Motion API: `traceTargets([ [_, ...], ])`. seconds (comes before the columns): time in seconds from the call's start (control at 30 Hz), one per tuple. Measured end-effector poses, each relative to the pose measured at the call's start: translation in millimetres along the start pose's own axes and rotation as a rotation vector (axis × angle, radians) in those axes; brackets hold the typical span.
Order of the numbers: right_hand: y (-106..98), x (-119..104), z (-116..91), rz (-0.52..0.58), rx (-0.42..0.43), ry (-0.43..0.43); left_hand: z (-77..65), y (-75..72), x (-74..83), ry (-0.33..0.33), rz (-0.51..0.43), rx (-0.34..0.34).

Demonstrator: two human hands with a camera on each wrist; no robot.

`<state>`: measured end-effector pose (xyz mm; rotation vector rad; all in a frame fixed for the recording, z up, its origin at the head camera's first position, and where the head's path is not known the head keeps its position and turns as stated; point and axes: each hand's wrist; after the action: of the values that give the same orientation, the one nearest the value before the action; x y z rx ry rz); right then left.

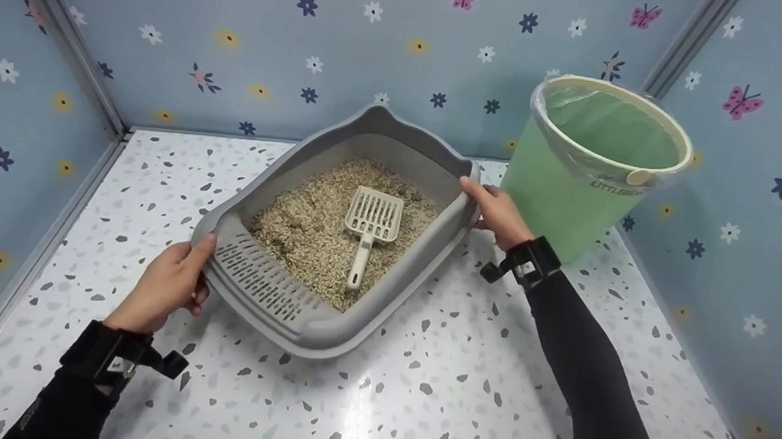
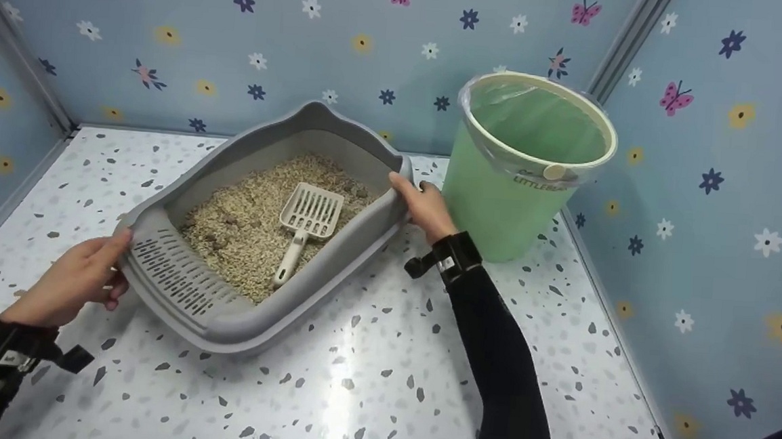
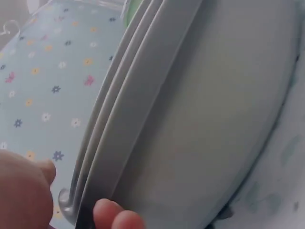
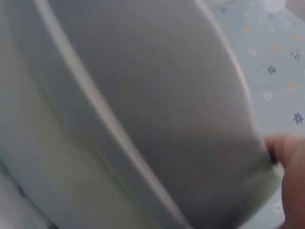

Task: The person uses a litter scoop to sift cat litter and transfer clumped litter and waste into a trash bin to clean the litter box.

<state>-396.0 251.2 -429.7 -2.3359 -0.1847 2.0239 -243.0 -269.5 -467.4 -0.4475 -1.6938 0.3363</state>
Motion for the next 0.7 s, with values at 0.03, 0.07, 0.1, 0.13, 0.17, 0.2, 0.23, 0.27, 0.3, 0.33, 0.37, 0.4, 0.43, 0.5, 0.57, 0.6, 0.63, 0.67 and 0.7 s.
traceTargets([
  [0.03, -3.9, 1.2, 1.8, -0.024, -0.004, -0.017, 0.3, 3.1, -0.3, -0.003, -0.008, 0.017],
  [0.07, -7.3, 2.7, 2.7, -0.041, -0.007, -0.032, 1.4, 5.5, -0.3, -0.004, -0.013, 0.029],
  [0.1, -9.8, 4.3, 2.5, -0.053, -0.003, -0.042, 3.2, 6.8, -0.3, -0.004, -0.017, 0.036],
  [0.13, -11.5, 5.3, 0.7, -0.058, 0.002, -0.044, 5.8, 7.0, -0.3, -0.007, -0.024, 0.038],
  [0.17, -11.9, 6.0, -1.8, -0.059, 0.008, -0.043, 9.0, 6.1, -0.3, -0.01, -0.031, 0.039],
  [0.2, -11.8, 6.9, -5.0, -0.05, 0.015, -0.042, 11.9, 4.3, -0.2, -0.014, -0.041, 0.036],
  [0.23, -11.1, 7.9, -9.0, -0.038, 0.021, -0.042, 14.5, 2.0, 0.2, -0.016, -0.049, 0.032],
  [0.27, -9.8, 8.3, -13.8, -0.03, 0.03, -0.042, 17.7, -1.0, 0.3, -0.016, -0.056, 0.029],
  [0.3, -7.4, 8.4, -19.5, -0.032, 0.04, -0.041, 21.2, -4.3, 0.1, -0.019, -0.063, 0.027],
  [0.33, -4.7, 8.4, -25.9, -0.038, 0.046, -0.041, 25.2, -7.7, -0.6, -0.024, -0.069, 0.027],
  [0.37, -1.8, 8.7, -32.6, -0.05, 0.054, -0.042, 29.1, -11.0, -1.3, -0.029, -0.071, 0.029],
  [0.4, 0.9, 9.0, -39.3, -0.064, 0.061, -0.044, 32.8, -14.2, -2.0, -0.032, -0.07, 0.035],
  [0.43, 3.8, 8.9, -45.8, -0.084, 0.063, -0.044, 36.9, -17.5, -2.8, -0.033, -0.069, 0.043],
  [0.5, 6.9, 7.1, -55.9, -0.119, 0.054, -0.03, 44.5, -23.2, -4.4, -0.041, -0.067, 0.061],
  [0.57, 6.8, 4.4, -60.1, -0.126, 0.03, -0.013, 48.7, -25.9, -5.9, -0.045, -0.064, 0.084],
  [0.6, 5.5, 2.9, -59.2, -0.117, 0.015, -0.005, 48.3, -25.7, -6.4, -0.049, -0.061, 0.09],
  [0.63, 4.0, 1.4, -57.2, -0.094, -0.003, 0.0, 46.1, -24.4, -6.8, -0.056, -0.06, 0.086],
  [0.67, 2.0, -0.2, -53.9, -0.057, -0.015, 0.007, 41.8, -22.2, -7.0, -0.062, -0.056, 0.073],
  [0.7, 0.1, -1.4, -49.7, -0.023, -0.022, 0.01, 35.6, -19.2, -7.1, -0.066, -0.053, 0.052],
])
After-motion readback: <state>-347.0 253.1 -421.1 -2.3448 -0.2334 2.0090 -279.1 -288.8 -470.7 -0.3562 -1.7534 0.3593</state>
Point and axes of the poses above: each hand's wrist, its own z-axis towards the middle knuckle, its own y-axis out of the palm, x = y × z, and after that the axes turned 9 degrees about z, right-handed
